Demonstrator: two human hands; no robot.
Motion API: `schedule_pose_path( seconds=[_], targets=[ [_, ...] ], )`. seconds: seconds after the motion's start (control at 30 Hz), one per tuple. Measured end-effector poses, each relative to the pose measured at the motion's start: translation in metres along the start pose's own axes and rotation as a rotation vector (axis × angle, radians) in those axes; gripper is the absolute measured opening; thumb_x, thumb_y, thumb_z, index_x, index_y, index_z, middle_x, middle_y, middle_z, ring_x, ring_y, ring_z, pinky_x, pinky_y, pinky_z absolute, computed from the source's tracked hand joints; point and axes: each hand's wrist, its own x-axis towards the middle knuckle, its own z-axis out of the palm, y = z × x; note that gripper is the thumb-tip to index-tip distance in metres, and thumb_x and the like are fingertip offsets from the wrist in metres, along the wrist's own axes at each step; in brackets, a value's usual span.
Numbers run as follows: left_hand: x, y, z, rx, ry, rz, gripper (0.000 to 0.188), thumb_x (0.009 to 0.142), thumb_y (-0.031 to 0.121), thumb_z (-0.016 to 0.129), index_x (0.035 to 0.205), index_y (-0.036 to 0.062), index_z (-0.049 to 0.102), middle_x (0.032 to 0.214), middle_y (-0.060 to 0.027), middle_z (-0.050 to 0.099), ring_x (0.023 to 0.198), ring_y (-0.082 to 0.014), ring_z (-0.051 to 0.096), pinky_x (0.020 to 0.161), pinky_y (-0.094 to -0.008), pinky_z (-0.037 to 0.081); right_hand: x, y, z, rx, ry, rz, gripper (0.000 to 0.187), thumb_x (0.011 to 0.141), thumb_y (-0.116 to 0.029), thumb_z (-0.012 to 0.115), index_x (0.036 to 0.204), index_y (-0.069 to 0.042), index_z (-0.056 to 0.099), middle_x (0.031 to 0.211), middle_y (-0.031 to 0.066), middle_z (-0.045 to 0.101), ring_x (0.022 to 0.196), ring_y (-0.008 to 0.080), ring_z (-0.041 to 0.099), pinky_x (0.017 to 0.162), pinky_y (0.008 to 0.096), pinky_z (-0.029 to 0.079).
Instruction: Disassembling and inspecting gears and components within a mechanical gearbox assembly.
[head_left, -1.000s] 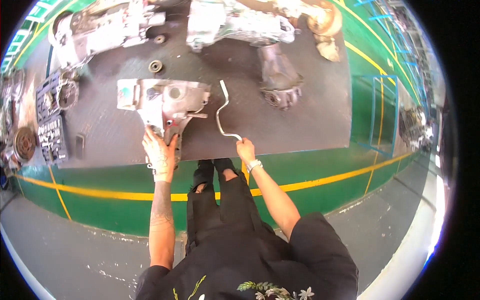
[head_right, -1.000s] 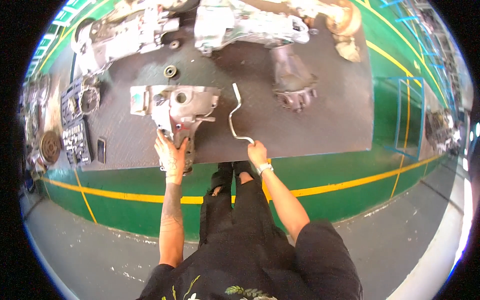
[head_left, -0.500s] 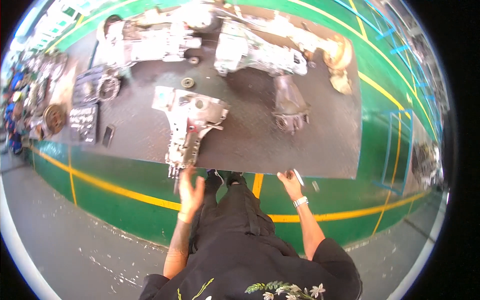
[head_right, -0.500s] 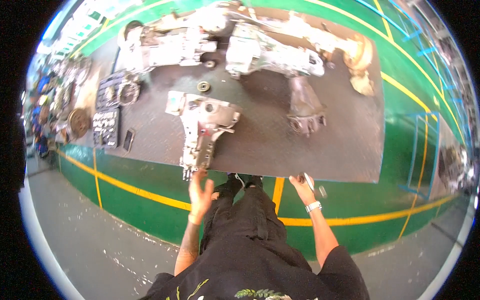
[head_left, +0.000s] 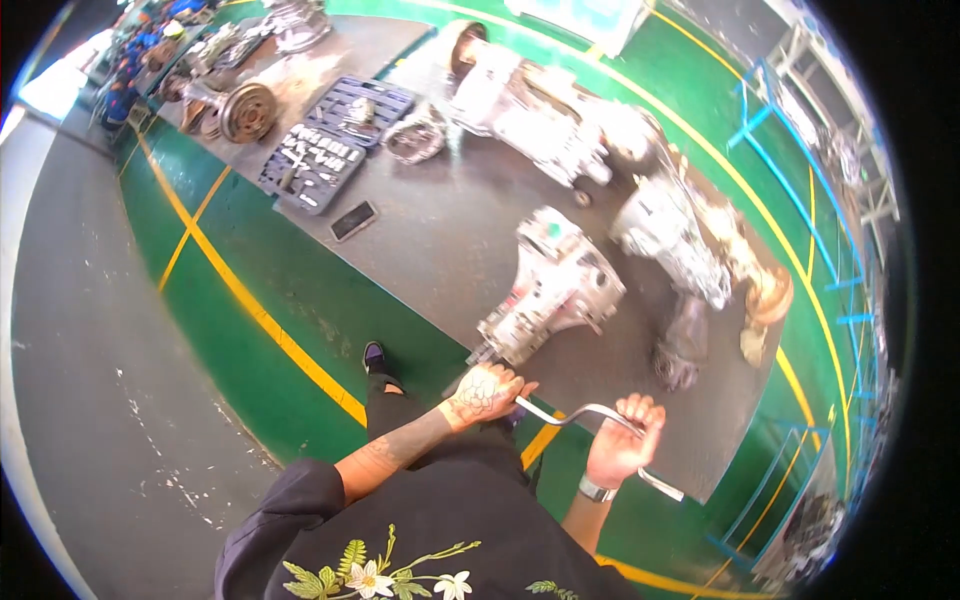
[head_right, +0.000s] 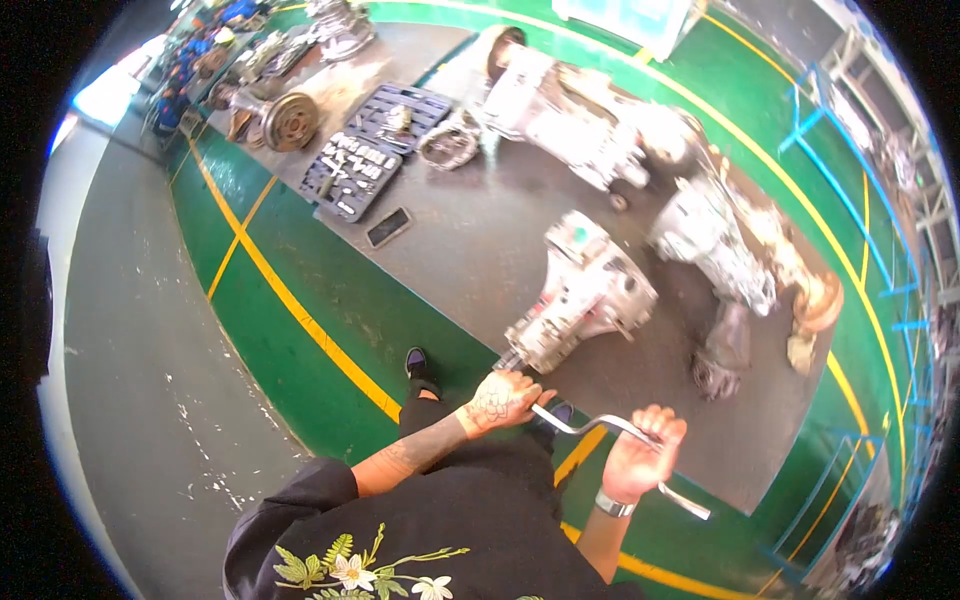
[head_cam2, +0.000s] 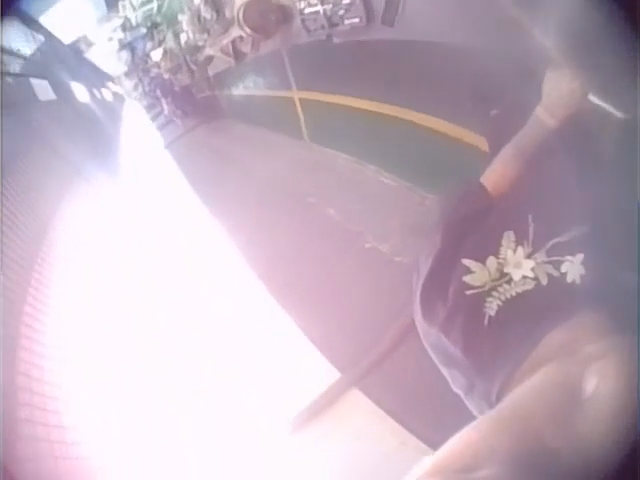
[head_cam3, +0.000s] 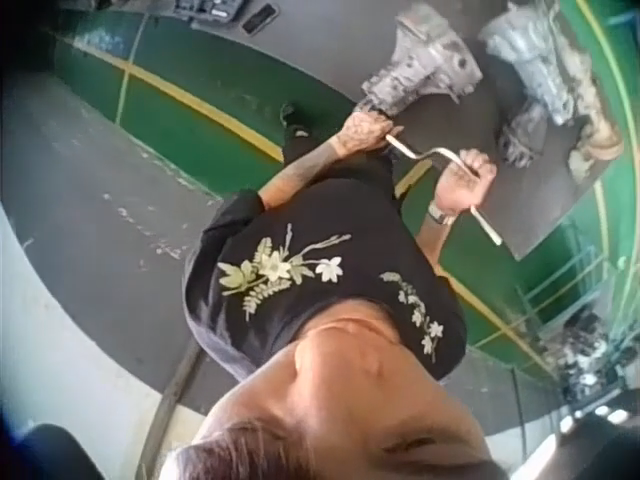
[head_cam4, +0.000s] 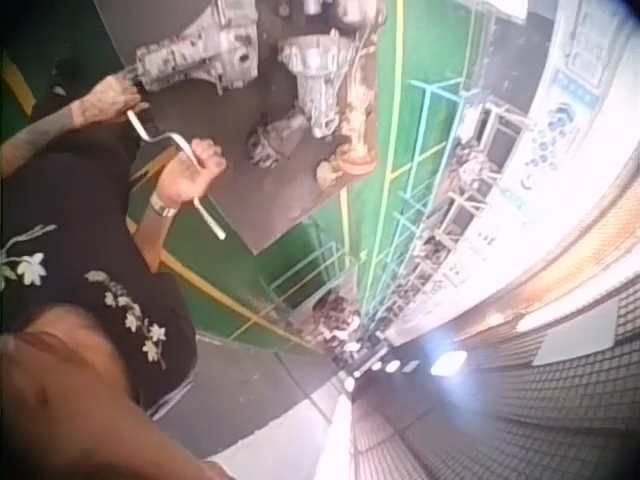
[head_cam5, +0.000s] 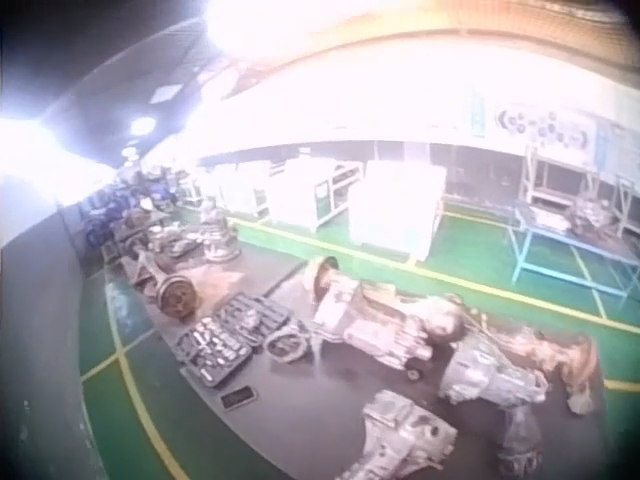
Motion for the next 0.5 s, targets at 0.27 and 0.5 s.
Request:
schedule_pose_path(
  seconds=[0.27,0.5],
  targets=[
    [-0.123,-0.234,-0.052,-0.042,-0.179,-0.314,0.019,0.083,0.023,0.058,0.071,0.0088,0.059,0.064,-0.0101,0.06,0.059,-0.0313,0.059,0.056,-0.0431,0.048,-0.099,0.228,0.057,0.507,0.294,0.663,0.041,0.086,-0.038,0.052,0.058,-0.014,0.033,0.046,-0.0009,0.024,0.049,0.0139,0.032,0.058,0.0299,0.032],
    [-0.117,-0.357,-0.103,-0.272,-0.255,-0.166,0.038,0.071,0.025,0.075,0.093,0.0022,0.055,0.092,-0.0155,0.058,0.091,-0.0339,0.056,0.079,-0.0417,0.046,-0.149,0.291,0.14,-1.268,-0.143,0.203,0.026,0.084,-0.012,0.065,0.062,-0.001,0.053,0.05,-0.0041,0.041,0.051,0.0031,0.04,0.048,0.0221,0.032]
  ],
)
